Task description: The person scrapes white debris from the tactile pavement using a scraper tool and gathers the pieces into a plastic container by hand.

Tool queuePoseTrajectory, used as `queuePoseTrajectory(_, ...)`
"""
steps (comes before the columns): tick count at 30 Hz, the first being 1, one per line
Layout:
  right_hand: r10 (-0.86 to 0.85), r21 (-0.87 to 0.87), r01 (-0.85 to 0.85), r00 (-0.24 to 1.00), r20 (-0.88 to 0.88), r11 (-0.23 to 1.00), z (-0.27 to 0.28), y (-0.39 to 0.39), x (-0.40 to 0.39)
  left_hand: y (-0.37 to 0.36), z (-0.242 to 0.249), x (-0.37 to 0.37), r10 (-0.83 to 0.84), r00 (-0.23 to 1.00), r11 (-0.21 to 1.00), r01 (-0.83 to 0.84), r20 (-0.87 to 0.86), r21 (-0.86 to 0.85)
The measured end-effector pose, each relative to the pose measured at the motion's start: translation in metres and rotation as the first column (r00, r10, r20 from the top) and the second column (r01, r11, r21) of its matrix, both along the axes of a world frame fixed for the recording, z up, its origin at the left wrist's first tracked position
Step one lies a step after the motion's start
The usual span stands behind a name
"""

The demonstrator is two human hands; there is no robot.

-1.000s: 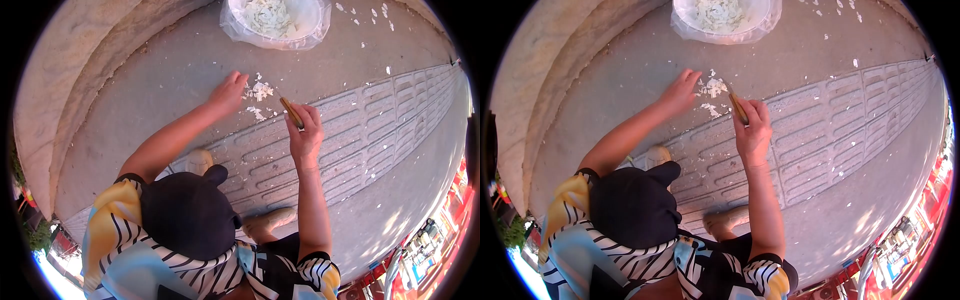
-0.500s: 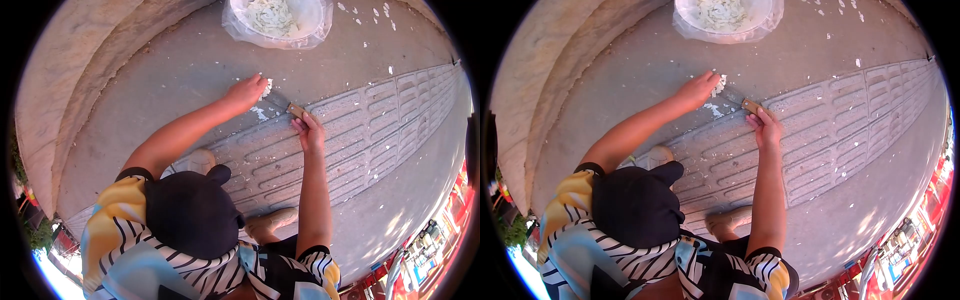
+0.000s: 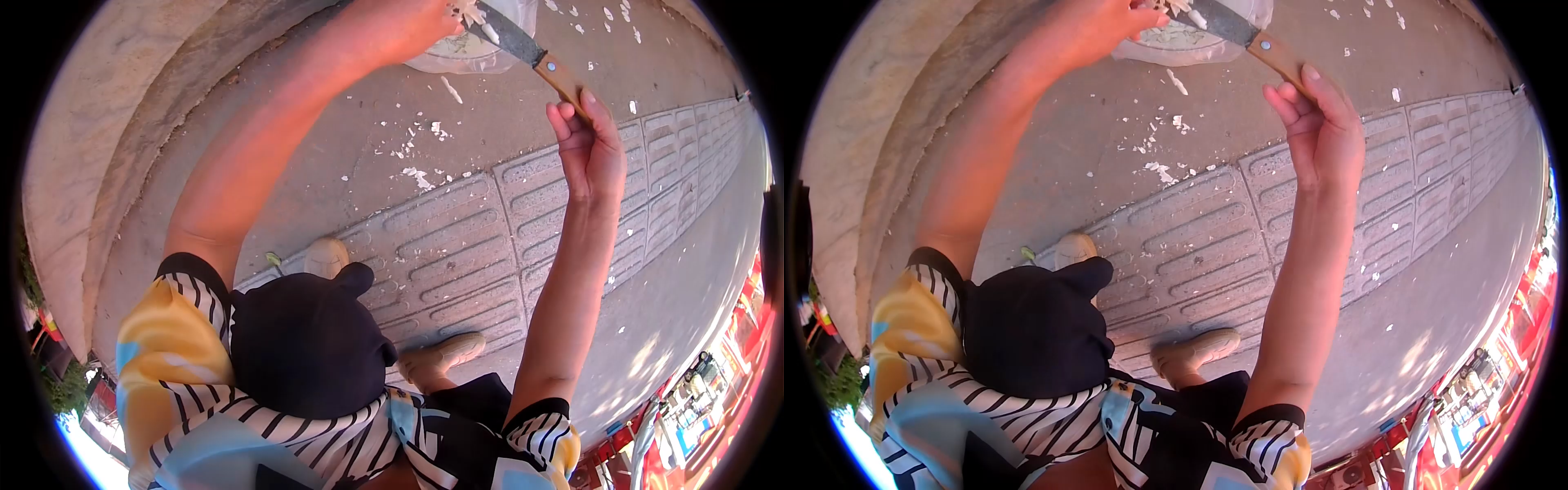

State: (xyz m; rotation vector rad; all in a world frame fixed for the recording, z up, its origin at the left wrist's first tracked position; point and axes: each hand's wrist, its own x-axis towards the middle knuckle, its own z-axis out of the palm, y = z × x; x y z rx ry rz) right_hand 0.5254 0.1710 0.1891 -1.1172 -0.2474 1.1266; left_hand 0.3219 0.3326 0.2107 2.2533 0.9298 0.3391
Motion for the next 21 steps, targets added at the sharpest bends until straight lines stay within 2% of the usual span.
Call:
queuePoseTrajectory(1,-0.003,-0.026,0.005,0.997,0.075,1.000,0.002,-0.002,-0.001,0.019,0.000,0.001,-0.011,0.991,0.990,-0.008,0.133,0.142)
queuePoseTrajectory(2,-0.008,-0.043,0.015,0.988,0.153,0.999,0.003,-0.002,-0.001,0.022,-0.005,-0.001,-0.006,0.990,0.946,-0.041,0.142,0.322)
queuePoseTrajectory(3,-0.006,-0.053,0.019,0.973,0.232,0.998,0.003,0.002,-0.002,0.022,-0.011,-0.007,-0.013,0.984,0.936,-0.050,0.178,0.348)
queuePoseTrajectory(4,-0.050,-0.086,0.070,0.976,0.213,0.994,-0.001,-0.014,-0.006,0.017,-0.023,-0.016,-0.012,0.978,0.928,-0.067,0.209,0.366)
queuePoseTrajectory(5,-0.025,-0.115,0.052,0.975,0.221,0.992,-0.006,-0.037,-0.008,0.008,-0.031,-0.023,-0.012,0.971,0.925,-0.080,0.237,0.372)
queuePoseTrajectory(6,0.000,-0.149,0.035,0.974,0.227,0.988,-0.012,-0.059,-0.012,-0.016,-0.022,-0.031,0.129,0.991,0.971,-0.122,-0.023,0.208)
queuePoseTrajectory(8,0.196,-0.368,-0.090,0.945,0.262,0.926,-0.024,-0.091,-0.023,-0.043,-0.061,-0.057,0.084,0.994,0.970,-0.097,0.066,0.221)
queuePoseTrajectory(10,0.414,-0.462,-0.252,0.862,0.293,0.850,-0.051,-0.109,-0.027,-0.072,-0.092,-0.078,-0.059,0.996,0.993,0.052,-0.066,-0.102)
queuePoseTrajectory(11,0.491,-0.481,-0.311,0.814,0.311,0.820,-0.060,-0.108,-0.031,-0.083,-0.109,-0.086,-0.223,0.966,0.930,0.171,-0.130,-0.326)
queuePoseTrajectory(12,0.573,-0.489,-0.383,0.750,0.332,0.784,-0.066,-0.103,-0.032,-0.095,-0.126,-0.091,-0.392,0.907,0.804,0.255,-0.156,-0.537)
queuePoseTrajectory(14,0.717,-0.506,-0.519,0.592,0.367,0.688,-0.080,-0.084,-0.033,-0.125,-0.163,-0.094,-0.555,0.823,0.651,0.341,-0.119,-0.678)
queuePoseTrajectory(17,0.806,-0.639,-0.492,0.385,0.449,0.591,-0.073,-0.039,-0.034,-0.146,-0.185,-0.086,-0.659,0.752,0.600,0.501,-0.031,-0.624)
queuePoseTrajectory(20,0.811,-0.669,-0.459,0.300,0.503,0.585,-0.060,-0.008,-0.038,-0.140,-0.187,-0.070,-0.301,0.952,0.770,0.273,0.048,-0.576)
queuePoseTrajectory(21,0.782,-0.653,-0.430,0.330,0.530,0.624,-0.054,-0.006,-0.037,-0.131,-0.184,-0.069,-0.285,0.958,0.802,0.254,0.028,-0.540)
